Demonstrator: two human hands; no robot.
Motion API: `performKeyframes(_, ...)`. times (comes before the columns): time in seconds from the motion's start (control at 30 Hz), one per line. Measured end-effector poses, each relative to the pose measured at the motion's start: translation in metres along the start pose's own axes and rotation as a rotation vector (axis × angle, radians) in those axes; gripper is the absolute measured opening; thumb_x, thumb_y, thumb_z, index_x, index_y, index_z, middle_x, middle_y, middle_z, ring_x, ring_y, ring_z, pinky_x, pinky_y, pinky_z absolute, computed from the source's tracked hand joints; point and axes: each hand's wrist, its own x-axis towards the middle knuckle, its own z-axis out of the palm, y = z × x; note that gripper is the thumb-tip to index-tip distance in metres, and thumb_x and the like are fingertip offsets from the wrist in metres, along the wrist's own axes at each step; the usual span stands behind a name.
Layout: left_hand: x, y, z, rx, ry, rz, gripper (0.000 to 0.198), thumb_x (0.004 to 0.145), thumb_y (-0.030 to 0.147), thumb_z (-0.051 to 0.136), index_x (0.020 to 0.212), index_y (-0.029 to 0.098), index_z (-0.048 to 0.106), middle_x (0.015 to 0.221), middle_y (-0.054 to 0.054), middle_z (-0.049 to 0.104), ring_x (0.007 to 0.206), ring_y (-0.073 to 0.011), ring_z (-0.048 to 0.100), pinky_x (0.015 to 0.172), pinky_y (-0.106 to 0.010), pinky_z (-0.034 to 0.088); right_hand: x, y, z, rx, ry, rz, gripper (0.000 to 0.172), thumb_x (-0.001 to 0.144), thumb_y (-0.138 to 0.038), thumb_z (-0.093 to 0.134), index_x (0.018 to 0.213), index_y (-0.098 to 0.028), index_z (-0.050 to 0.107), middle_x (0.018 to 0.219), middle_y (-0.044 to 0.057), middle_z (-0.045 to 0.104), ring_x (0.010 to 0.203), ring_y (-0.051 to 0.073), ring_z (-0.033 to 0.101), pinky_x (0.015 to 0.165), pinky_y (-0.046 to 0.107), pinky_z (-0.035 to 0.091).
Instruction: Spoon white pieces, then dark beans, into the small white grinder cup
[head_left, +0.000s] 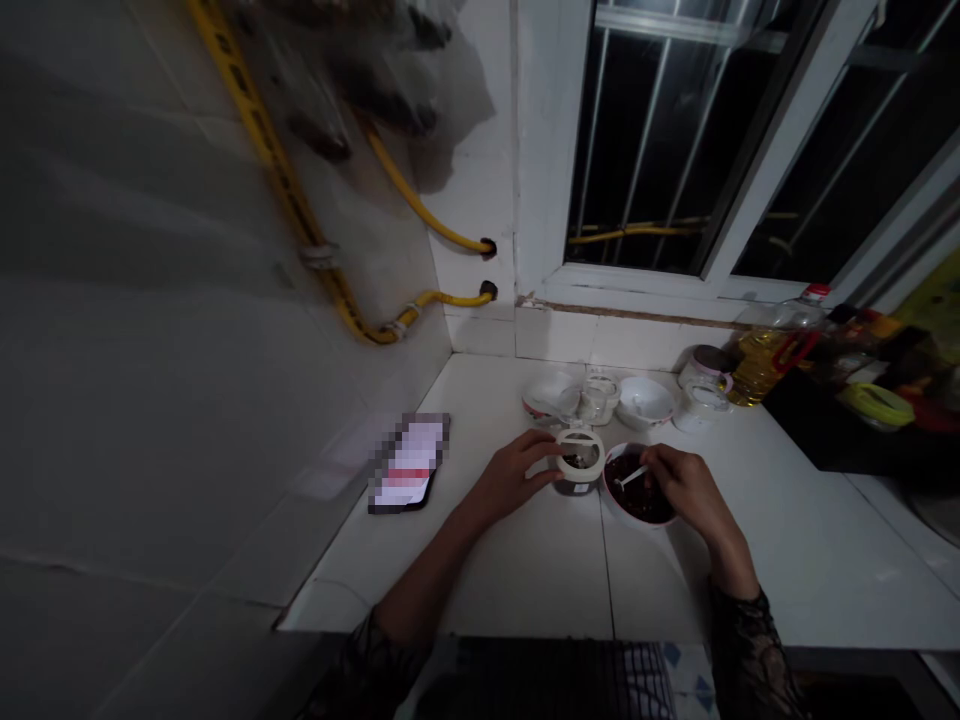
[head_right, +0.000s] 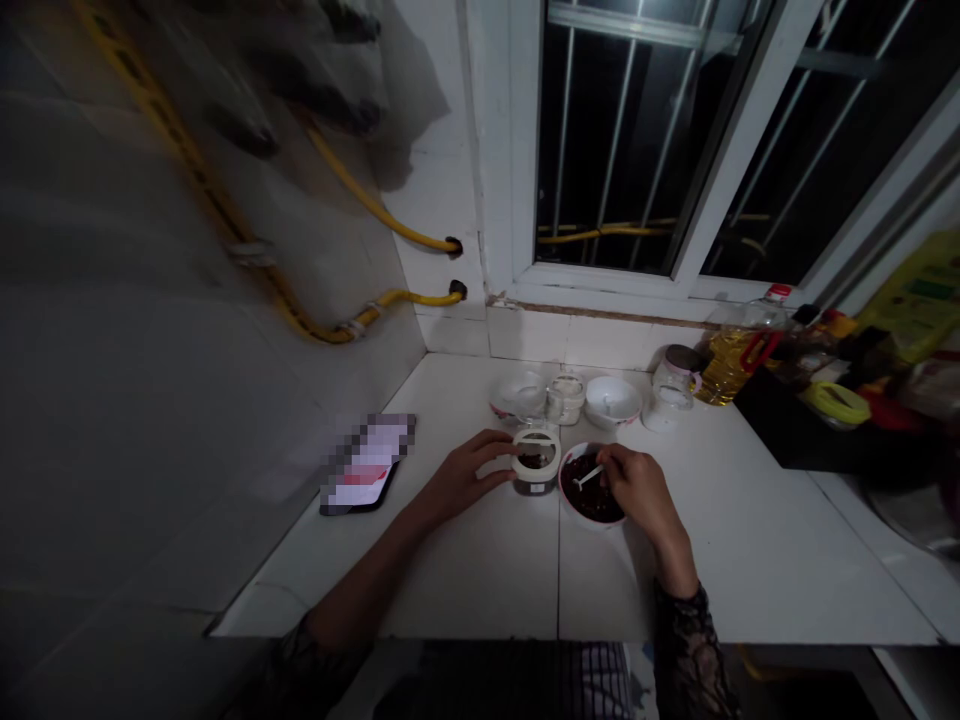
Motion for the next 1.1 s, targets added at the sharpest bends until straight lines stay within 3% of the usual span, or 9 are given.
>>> performKeyframes(0.2, -0.001, 0.0, 0.0, -0.008, -0.01, -0.026, 0.024, 0.093, 0.038, 0.059, 0.113, 0.025, 0.063, 0.114, -0.006, 0.062, 0.106, -0.0186, 0.064, 0.092, -0.036, 0.054, 0.002, 0.01, -0.001, 0.289, 0.09, 0.143, 0.033, 0.076, -0.049, 0.054, 0.075, -0.018, 0.066, 0.055, 0.004, 0.067, 0.054, 0.018, 0.055, 0.055, 0.028, 0.039)
performKeyframes(0.4, 0.0, 0.001, 0.0, -0.006, 0.001, -0.006, 0.026, 0.093, 0.039, 0.058, 0.113, 0.023, 0.063, 0.113, -0.007, 0.062, 0.105, -0.0189, 0.064, 0.091, -0.035, 0.055, 0.003, 0.021, -0.003, 0.56, 0.135, 0.297, 0.035, 0.064, -0.05, 0.066, 0.073, -0.016, 0.066, 0.049, 0.002, 0.064, 0.038, 0.009, 0.03, 0.042, 0.024, 0.019)
performKeyframes(0.53, 0.0, 0.002, -0.001, -0.009, -0.004, -0.009, 0.026, 0.093, 0.038, 0.058, 0.113, 0.024, 0.064, 0.113, -0.007, 0.062, 0.105, -0.0188, 0.064, 0.091, -0.034, 0.055, 0.003, 0.022, -0.002, 0.646, 0.159, 0.33, 0.035, 0.06, -0.049, 0.069, 0.071, -0.015, 0.066, 0.047, 0.002, 0.063, 0.036, 0.006, 0.026, 0.04, 0.023, 0.014)
performKeyframes(0.87, 0.0, 0.003, -0.001, -0.028, 0.002, -0.016, 0.025, 0.093, 0.037, 0.059, 0.114, 0.023, 0.064, 0.113, -0.008, 0.062, 0.105, -0.0187, 0.064, 0.091, -0.034, 0.054, 0.002, 0.021, -0.004, 0.659, 0.173, 0.337, 0.037, 0.058, -0.051, 0.071, 0.07, -0.016, 0.066, 0.046, 0.002, 0.063, 0.034, 0.006, 0.027, 0.039, 0.023, 0.016)
performKeyframes(0.97, 0.0, 0.002, 0.0, -0.024, -0.002, -0.029, 0.025, 0.092, 0.037, 0.06, 0.113, 0.024, 0.064, 0.113, -0.007, 0.062, 0.105, -0.0188, 0.064, 0.092, -0.035, 0.054, 0.001, 0.019, -0.004, 0.518, 0.171, 0.241, 0.036, 0.065, -0.052, 0.066, 0.071, -0.017, 0.067, 0.049, 0.002, 0.064, 0.04, 0.011, 0.04, 0.043, 0.024, 0.026)
performKeyframes(1.1, 0.0, 0.0, 0.001, -0.026, 0.002, -0.024, 0.026, 0.092, 0.038, 0.06, 0.113, 0.024, 0.064, 0.113, -0.007, 0.062, 0.105, -0.019, 0.064, 0.092, -0.036, 0.054, -0.001, 0.012, -0.002, 0.379, 0.063, 0.141, 0.036, 0.073, -0.052, 0.059, 0.071, -0.018, 0.067, 0.052, 0.002, 0.065, 0.049, 0.015, 0.051, 0.051, 0.027, 0.037)
